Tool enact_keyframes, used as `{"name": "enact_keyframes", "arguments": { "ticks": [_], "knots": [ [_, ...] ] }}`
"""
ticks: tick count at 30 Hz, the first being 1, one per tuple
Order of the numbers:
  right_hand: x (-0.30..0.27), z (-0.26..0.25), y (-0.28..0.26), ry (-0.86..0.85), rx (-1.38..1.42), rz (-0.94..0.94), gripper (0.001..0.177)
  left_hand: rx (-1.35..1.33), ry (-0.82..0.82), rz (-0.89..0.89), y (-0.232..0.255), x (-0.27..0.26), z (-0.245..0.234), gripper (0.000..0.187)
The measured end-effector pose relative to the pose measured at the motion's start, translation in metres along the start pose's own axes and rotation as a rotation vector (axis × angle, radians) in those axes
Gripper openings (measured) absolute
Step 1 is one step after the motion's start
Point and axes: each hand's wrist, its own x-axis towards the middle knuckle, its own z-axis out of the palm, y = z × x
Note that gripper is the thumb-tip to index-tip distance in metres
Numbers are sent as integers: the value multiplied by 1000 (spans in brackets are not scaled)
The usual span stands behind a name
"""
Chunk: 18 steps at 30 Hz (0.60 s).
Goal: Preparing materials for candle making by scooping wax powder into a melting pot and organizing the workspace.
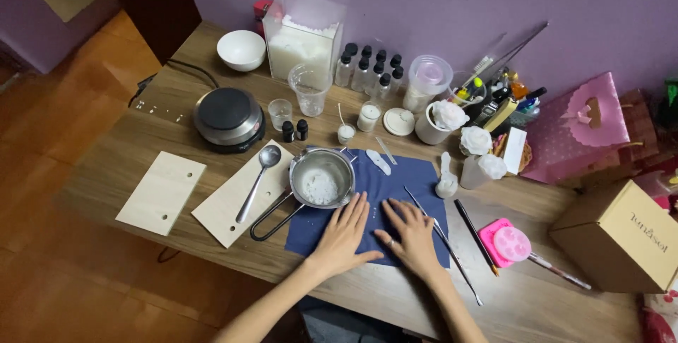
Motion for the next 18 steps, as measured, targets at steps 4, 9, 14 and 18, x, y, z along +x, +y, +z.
{"name": "enact_keyframes", "arguments": {
  "ticks": [4,9,14,18],
  "knots": [
    [16,2,6,102,166,105,42,-136,-78,-5,-11,-5,-3,89],
    [33,7,7,196,378,127,23,-162,-95,-5,-10,-7,-7,84],
    [35,5,1,219,380,103,10,-187,-126,-26,-11,-6,-9,79],
    [33,17,-5,323,317,88,14,-172,-152,-41,-11,-6,-8,76]
  ]
}}
